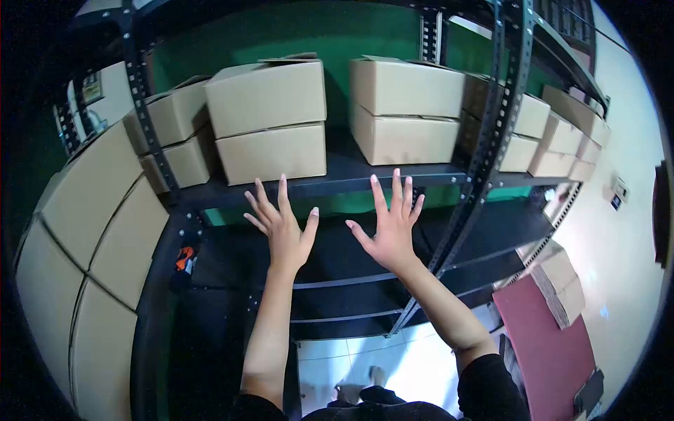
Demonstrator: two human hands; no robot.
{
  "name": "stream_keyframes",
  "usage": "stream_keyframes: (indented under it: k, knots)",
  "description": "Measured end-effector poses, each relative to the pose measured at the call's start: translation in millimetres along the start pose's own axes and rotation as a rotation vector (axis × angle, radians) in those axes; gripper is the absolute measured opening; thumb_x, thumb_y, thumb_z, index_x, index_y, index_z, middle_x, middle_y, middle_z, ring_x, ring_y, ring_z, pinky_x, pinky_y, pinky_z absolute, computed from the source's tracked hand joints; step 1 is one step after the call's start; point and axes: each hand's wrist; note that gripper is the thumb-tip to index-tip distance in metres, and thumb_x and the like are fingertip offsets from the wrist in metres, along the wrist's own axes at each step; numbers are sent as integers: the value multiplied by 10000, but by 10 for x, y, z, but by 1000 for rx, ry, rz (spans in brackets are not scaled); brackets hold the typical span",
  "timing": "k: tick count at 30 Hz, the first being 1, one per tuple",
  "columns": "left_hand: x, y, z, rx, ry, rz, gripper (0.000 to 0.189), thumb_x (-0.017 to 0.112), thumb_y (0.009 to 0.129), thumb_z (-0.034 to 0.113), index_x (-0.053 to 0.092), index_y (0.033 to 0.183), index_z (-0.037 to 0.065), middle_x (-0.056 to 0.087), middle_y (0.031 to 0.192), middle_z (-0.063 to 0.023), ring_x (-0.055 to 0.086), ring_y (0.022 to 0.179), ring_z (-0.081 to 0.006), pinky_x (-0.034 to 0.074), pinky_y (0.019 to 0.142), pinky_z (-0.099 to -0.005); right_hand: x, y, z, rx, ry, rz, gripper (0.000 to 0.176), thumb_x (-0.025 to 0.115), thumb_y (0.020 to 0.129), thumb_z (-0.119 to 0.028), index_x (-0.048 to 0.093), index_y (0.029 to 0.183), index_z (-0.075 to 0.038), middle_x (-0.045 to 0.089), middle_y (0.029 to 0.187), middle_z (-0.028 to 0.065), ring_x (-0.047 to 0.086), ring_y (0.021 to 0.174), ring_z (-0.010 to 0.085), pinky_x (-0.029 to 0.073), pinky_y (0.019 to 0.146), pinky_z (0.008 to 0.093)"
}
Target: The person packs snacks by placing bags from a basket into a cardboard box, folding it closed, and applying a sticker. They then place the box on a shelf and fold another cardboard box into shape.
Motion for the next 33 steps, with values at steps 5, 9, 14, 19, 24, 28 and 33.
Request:
stream_keyframes:
  k: [5,9,14,19,24,28,33]
  knots:
    - [207,-97,383,90,-99,-60,769,601,832,340,181,1449,155,-7,1488,-231,-49,1355,-476,-9,1023,-660,-249,-251,255,66,-77,28,808,631,773,-474,270,1432,-175,105,1485,226,36,1377,410,-3,1038,620]
    - [287,-139,830,154,-115,-78,766,603,827,360,196,1449,175,-4,1494,-218,-44,1355,-478,-7,1022,-662,-636,-432,588,140,-202,69,849,648,755,-490,263,1428,-144,92,1491,218,28,1382,396,-55,1054,569]
    - [441,-334,1418,215,-132,-128,734,584,835,381,216,1447,209,0,1502,-202,-51,1356,-475,-24,1022,-659,-1133,-884,1065,238,-260,60,866,649,756,-481,232,1439,-151,88,1490,219,25,1380,403,-29,1053,586]
    - [790,-850,2260,208,-278,-192,743,573,824,416,226,1444,202,26,1494,-223,-45,1349,-490,-41,1012,-668,-1836,-1603,1580,347,-328,-4,880,666,741,-469,238,1437,-144,93,1488,219,25,1378,406,-10,1049,601]
    - [1006,-1576,3415,303,-402,-336,781,608,807,384,195,1448,218,-17,1494,-221,-82,1355,-473,-44,1022,-657,-2664,-2351,2217,437,-415,35,847,670,747,-441,265,1427,-139,108,1482,226,39,1372,414,22,1040,619]
    - [1058,-2089,4118,414,-475,-450,776,582,813,419,185,1449,220,-9,1495,-216,-70,1355,-476,-30,1019,-668,-3165,-2816,2545,555,-526,74,853,663,753,-446,254,1430,-128,112,1478,235,48,1364,437,30,1033,627]
    - [1117,-2545,4777,548,-586,-534,785,585,799,422,196,1446,207,0,1490,-231,-74,1349,-488,-35,1009,-679,-3682,-3342,2758,703,-624,96,848,657,756,-454,256,1429,-133,115,1476,240,66,1360,449,39,1029,639]
Point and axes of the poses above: each hand's wrist, its own y-axis towards the middle knuckle, its own x-axis out of the palm, z = x × y
